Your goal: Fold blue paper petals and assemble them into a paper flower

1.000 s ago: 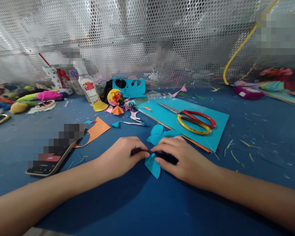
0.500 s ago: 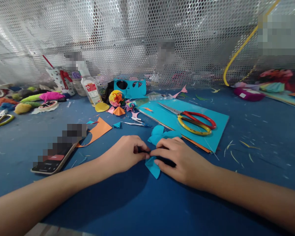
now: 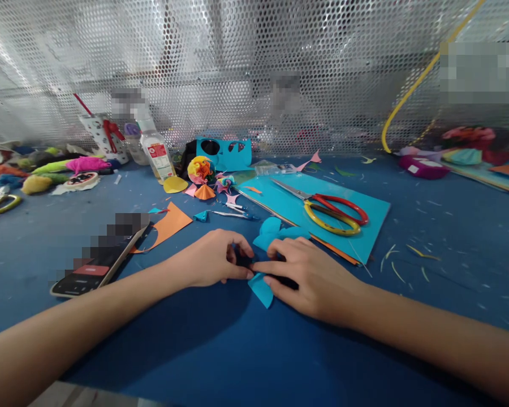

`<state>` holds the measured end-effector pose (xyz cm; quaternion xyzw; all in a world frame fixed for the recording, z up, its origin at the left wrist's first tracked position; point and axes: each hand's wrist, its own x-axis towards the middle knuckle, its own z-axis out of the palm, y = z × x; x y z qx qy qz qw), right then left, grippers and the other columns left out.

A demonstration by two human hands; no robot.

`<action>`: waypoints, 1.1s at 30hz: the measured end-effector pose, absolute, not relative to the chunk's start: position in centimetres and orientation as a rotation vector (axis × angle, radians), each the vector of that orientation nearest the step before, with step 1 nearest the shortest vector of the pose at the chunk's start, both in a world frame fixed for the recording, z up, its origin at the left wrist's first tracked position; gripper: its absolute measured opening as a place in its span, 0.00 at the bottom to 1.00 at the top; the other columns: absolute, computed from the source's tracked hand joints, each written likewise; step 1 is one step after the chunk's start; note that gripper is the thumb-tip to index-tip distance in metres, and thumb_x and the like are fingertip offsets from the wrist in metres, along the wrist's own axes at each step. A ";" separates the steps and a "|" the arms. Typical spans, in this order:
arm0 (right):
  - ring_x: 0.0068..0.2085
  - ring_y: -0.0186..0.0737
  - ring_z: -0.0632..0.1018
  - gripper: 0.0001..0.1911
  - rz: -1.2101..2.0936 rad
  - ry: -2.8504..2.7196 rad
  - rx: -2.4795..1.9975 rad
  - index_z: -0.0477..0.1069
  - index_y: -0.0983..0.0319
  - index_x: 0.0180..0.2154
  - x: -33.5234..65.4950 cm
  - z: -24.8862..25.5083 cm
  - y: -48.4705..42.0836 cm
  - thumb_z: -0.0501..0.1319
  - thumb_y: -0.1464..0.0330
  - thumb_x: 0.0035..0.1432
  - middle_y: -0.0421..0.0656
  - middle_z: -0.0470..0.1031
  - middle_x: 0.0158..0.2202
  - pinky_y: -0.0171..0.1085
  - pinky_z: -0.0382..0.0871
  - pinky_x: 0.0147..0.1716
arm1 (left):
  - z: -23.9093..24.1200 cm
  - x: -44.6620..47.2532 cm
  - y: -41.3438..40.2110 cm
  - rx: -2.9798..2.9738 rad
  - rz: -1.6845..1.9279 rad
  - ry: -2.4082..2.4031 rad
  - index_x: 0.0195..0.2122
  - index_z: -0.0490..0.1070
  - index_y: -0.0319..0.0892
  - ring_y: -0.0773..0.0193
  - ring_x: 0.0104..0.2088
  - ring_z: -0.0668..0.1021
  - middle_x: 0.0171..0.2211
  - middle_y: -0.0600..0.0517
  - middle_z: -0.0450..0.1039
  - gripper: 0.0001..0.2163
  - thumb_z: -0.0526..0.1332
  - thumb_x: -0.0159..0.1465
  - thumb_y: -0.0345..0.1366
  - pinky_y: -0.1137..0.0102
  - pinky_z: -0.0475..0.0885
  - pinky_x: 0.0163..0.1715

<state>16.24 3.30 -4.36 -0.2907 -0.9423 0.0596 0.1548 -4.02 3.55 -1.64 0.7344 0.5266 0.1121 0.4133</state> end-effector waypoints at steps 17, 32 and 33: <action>0.37 0.36 0.71 0.11 0.658 -2.415 -1.006 0.72 0.58 0.39 16.2 -4.4 4.5 0.51 0.67 0.61 0.42 0.70 0.36 0.36 0.65 0.37 | -1.9 -3.5 2.8 2.125 0.413 1.323 0.34 0.75 0.43 0.68 0.26 0.71 0.31 0.52 0.69 0.09 0.60 0.54 0.39 0.74 0.65 0.25; 0.30 0.33 0.70 0.10 1.010 -2.293 -0.930 0.72 0.60 0.29 16.5 -5.0 5.5 0.57 0.62 0.56 0.38 0.69 0.28 0.34 0.63 0.30 | -3.0 -2.7 2.4 1.880 0.643 1.214 0.32 0.70 0.40 0.69 0.29 0.73 0.28 0.54 0.72 0.04 0.59 0.55 0.31 0.76 0.67 0.28; 0.29 0.33 0.70 0.10 1.045 -2.261 -0.941 0.72 0.60 0.28 16.6 -4.9 5.5 0.57 0.62 0.55 0.38 0.69 0.27 0.33 0.63 0.29 | -3.0 -2.6 2.4 1.850 0.696 1.211 0.33 0.70 0.40 0.69 0.30 0.74 0.28 0.54 0.72 0.05 0.60 0.54 0.30 0.77 0.67 0.28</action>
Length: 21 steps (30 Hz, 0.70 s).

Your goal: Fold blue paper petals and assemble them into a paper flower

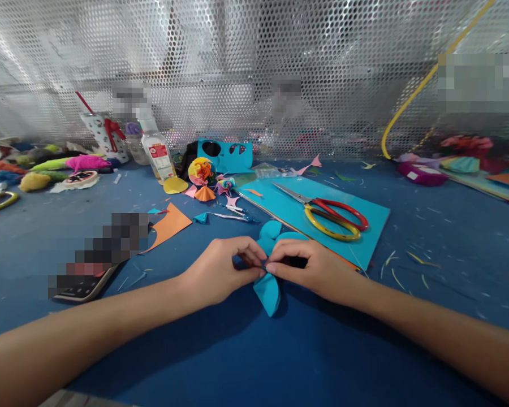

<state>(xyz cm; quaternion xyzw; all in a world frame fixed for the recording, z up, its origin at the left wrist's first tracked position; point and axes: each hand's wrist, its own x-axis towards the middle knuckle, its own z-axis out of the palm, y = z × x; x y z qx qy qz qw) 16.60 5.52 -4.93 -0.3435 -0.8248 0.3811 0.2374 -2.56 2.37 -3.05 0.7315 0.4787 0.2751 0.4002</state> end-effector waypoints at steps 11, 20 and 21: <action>0.27 0.32 0.68 0.07 1.109 -2.116 -1.025 0.71 0.61 0.28 16.8 -4.4 5.2 0.57 0.66 0.54 0.37 0.68 0.24 0.31 0.62 0.26 | -2.5 -1.7 2.3 1.658 0.904 1.198 0.34 0.69 0.40 0.70 0.28 0.75 0.27 0.54 0.74 0.07 0.63 0.54 0.33 0.78 0.69 0.25; 0.28 0.30 0.68 0.05 0.904 -2.110 -0.812 0.66 0.61 0.26 17.2 -4.2 4.3 0.57 0.74 0.52 0.36 0.67 0.25 0.30 0.63 0.28 | -2.5 -1.8 3.2 1.415 0.740 1.035 0.29 0.74 0.37 0.75 0.21 0.72 0.24 0.55 0.73 0.06 0.64 0.52 0.34 0.80 0.70 0.22; 0.28 0.30 0.68 0.05 0.871 -2.118 -0.802 0.66 0.61 0.25 17.2 -4.2 4.2 0.57 0.75 0.52 0.36 0.67 0.25 0.31 0.63 0.28 | -2.5 -1.8 3.1 1.425 0.739 1.043 0.29 0.75 0.37 0.75 0.21 0.72 0.24 0.54 0.74 0.06 0.65 0.52 0.34 0.80 0.70 0.22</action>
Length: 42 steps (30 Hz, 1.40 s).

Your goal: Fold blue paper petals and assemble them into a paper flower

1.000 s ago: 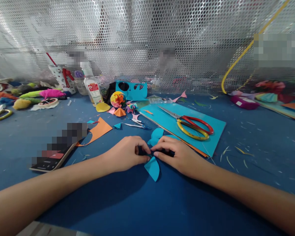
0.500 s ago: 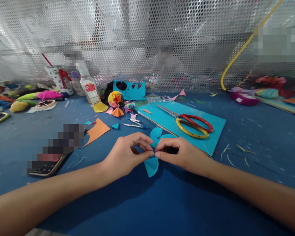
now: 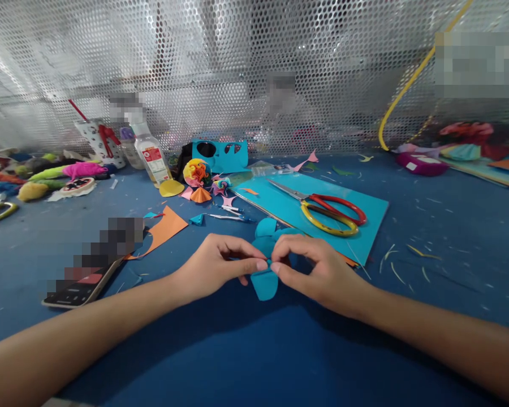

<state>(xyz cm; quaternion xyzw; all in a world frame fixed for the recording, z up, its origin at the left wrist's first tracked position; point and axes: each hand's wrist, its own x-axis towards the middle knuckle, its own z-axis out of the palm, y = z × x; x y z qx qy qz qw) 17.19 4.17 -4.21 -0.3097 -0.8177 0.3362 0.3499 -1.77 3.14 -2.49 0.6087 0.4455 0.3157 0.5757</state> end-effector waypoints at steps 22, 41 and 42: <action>0.28 0.31 0.69 0.04 0.651 -2.027 -0.700 0.65 0.60 0.29 17.1 -4.2 3.7 0.57 0.74 0.55 0.37 0.69 0.26 0.33 0.64 0.30 | -2.4 -1.6 2.1 1.588 0.772 1.046 0.34 0.77 0.39 0.67 0.29 0.73 0.30 0.50 0.75 0.10 0.61 0.56 0.39 0.75 0.70 0.28; 0.28 0.33 0.71 0.05 0.730 -2.353 -0.894 0.73 0.62 0.31 16.6 -5.0 4.3 0.59 0.73 0.51 0.41 0.72 0.30 0.32 0.64 0.27 | -2.4 -2.3 2.0 2.100 0.485 1.315 0.31 0.73 0.40 0.70 0.24 0.70 0.25 0.54 0.71 0.06 0.57 0.55 0.30 0.76 0.63 0.24; 0.29 0.34 0.72 0.06 0.718 -2.366 -0.887 0.74 0.61 0.32 16.6 -5.1 4.3 0.59 0.73 0.52 0.42 0.72 0.31 0.32 0.64 0.28 | -2.3 -2.3 2.0 2.169 0.476 1.336 0.30 0.73 0.40 0.70 0.24 0.70 0.26 0.54 0.70 0.06 0.57 0.54 0.30 0.76 0.63 0.24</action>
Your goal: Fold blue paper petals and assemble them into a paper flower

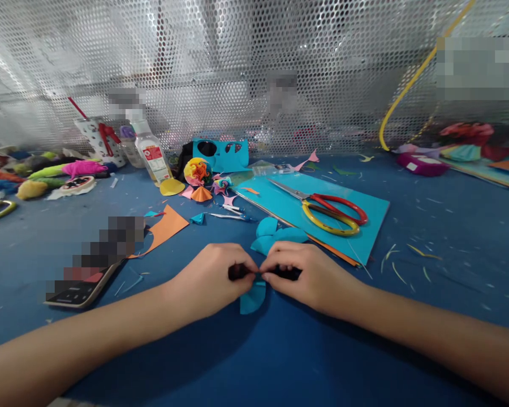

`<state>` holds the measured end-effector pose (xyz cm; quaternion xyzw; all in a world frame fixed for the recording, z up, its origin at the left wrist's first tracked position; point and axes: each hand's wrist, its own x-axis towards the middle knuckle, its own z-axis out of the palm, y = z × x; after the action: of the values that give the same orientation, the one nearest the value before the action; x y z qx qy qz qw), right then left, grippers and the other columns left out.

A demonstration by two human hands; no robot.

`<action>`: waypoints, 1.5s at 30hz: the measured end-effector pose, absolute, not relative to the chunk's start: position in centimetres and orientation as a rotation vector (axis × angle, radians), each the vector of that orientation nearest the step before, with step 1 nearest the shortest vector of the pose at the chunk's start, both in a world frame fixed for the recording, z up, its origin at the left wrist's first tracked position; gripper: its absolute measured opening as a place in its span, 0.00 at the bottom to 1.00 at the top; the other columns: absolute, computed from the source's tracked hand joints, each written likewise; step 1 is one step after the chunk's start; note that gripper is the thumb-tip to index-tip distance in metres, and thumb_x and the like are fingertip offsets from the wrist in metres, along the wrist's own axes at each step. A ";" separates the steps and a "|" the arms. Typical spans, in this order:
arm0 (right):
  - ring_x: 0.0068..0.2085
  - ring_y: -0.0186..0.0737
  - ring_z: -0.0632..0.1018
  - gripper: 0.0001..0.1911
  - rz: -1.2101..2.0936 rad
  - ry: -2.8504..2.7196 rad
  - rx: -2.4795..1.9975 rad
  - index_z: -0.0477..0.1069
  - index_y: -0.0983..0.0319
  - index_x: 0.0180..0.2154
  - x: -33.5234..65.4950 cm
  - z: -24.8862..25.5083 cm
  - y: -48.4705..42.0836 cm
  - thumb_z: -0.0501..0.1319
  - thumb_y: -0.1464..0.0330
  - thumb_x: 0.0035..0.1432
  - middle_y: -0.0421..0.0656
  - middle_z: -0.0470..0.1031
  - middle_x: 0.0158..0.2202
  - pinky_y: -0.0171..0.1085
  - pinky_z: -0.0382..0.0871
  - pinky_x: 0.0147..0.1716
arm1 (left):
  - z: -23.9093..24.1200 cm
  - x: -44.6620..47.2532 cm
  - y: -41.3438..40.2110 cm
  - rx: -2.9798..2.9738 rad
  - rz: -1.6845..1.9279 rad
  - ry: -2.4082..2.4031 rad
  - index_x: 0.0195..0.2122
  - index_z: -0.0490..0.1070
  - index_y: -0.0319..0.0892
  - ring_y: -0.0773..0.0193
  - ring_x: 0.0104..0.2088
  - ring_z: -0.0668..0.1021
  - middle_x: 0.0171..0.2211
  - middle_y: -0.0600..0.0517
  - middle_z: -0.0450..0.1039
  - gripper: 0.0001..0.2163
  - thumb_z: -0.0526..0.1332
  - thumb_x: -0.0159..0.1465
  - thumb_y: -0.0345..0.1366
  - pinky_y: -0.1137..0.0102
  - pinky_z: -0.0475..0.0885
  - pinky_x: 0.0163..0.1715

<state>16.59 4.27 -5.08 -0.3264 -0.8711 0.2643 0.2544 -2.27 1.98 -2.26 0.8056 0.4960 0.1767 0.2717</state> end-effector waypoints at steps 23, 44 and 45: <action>0.32 0.34 0.69 0.04 0.731 -2.657 -0.651 0.68 0.61 0.34 16.4 -3.8 6.0 0.55 0.71 0.57 0.39 0.69 0.31 0.32 0.60 0.31 | -1.6 -2.1 1.9 2.075 0.364 1.455 0.27 0.73 0.40 0.68 0.23 0.71 0.24 0.54 0.71 0.07 0.58 0.53 0.36 0.75 0.60 0.21; 0.32 0.33 0.69 0.08 0.588 -2.722 -0.502 0.71 0.62 0.37 17.0 -4.2 6.2 0.54 0.70 0.59 0.41 0.67 0.30 0.30 0.62 0.30 | -1.5 -2.4 1.5 2.176 0.350 1.365 0.29 0.77 0.41 0.68 0.26 0.72 0.28 0.52 0.72 0.08 0.57 0.55 0.35 0.75 0.63 0.26; 0.32 0.33 0.70 0.08 0.586 -2.719 -0.507 0.71 0.62 0.37 17.1 -4.2 6.2 0.55 0.70 0.59 0.41 0.68 0.30 0.30 0.62 0.30 | -1.4 -2.5 1.5 2.158 0.345 1.368 0.28 0.76 0.41 0.68 0.25 0.72 0.28 0.52 0.72 0.08 0.57 0.55 0.35 0.75 0.63 0.26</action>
<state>17.06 6.15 -4.23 -0.1771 -0.9498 0.2049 0.1567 -2.51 1.55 -1.44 0.8041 0.5095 0.1286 0.2779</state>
